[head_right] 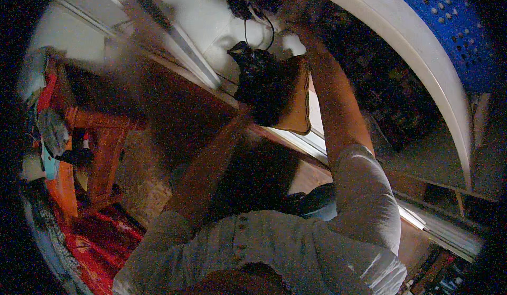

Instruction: The person folds clothing on a bed and then sorts through various items in a closet, including a bag, a box, and a package, while sitting on the floor.

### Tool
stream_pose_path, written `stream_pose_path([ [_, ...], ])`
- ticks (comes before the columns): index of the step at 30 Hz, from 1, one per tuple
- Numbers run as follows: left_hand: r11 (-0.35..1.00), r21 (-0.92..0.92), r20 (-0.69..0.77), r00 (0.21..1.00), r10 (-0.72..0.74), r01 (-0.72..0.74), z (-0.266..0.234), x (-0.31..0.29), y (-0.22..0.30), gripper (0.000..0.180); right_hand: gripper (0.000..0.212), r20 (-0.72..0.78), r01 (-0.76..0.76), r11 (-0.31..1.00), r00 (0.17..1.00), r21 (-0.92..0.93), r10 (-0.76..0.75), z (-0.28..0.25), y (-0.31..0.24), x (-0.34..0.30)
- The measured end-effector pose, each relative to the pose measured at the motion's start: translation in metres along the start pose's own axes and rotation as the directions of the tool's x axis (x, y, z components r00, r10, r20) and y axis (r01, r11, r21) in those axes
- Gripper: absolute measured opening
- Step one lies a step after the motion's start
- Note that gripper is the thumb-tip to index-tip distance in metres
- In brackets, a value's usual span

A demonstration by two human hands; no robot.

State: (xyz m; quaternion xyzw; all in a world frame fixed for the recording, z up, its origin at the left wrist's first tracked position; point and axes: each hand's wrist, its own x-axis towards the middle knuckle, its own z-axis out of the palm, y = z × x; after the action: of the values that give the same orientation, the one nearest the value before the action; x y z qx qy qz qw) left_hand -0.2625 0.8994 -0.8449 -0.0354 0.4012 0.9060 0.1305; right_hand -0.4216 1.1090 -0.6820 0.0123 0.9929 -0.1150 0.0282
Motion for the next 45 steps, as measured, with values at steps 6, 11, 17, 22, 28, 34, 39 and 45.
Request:
stream_pose_path([
  [6, 0.979, -0.206, -0.046, 0.999, -0.023, 0.013, 0.011, 0.007, -0.012, 0.040, 0.053, -0.112, 0.102, 0.995, 0.989, 0.017, -0.099, -0.032, 0.012, -0.030],
  [11, 0.953, -0.302, -0.070, 0.997, -0.042, 0.019, 0.006, 0.002, -0.004, 0.038, 0.054, -0.108, 0.194, 0.981, 0.976, 0.015, -0.191, -0.080, 0.041, -0.131],
  [17, 0.975, -0.218, -0.059, 0.997, -0.043, 0.029, 0.011, -0.001, 0.008, 0.038, 0.055, -0.077, 0.026, 0.996, 0.996, -0.091, -0.033, -0.110, 0.086, -0.207],
  [22, 0.986, -0.161, -0.041, 0.998, -0.057, 0.050, 0.017, -0.004, 0.011, 0.038, 0.056, -0.148, -0.067, 0.984, 0.988, -0.168, 0.042, -0.124, 0.094, -0.196],
  [28, 0.997, -0.065, -0.047, 0.998, -0.050, 0.047, 0.014, -0.007, 0.017, 0.038, 0.058, -0.202, -0.108, 0.959, 0.978, -0.263, 0.055, -0.136, 0.080, -0.164],
  [34, 0.990, 0.138, 0.008, 1.000, -0.018, 0.017, 0.018, -0.003, 0.021, 0.039, 0.059, -0.366, 0.017, 0.904, 0.911, -0.426, -0.190, -0.136, 0.004, -0.157],
  [39, 0.848, 0.514, 0.154, 0.986, 0.059, -0.131, 0.017, -0.006, 0.034, 0.039, 0.054, -0.159, 0.649, 0.647, 0.646, -0.400, -0.746, -0.078, -0.098, -0.187],
  [45, 0.135, 0.836, 0.506, 0.842, 0.189, -0.532, 0.002, -0.044, 0.041, 0.039, 0.030, -0.008, 0.545, 0.630, 0.753, -0.553, -0.658, -0.003, -0.108, -0.164],
])
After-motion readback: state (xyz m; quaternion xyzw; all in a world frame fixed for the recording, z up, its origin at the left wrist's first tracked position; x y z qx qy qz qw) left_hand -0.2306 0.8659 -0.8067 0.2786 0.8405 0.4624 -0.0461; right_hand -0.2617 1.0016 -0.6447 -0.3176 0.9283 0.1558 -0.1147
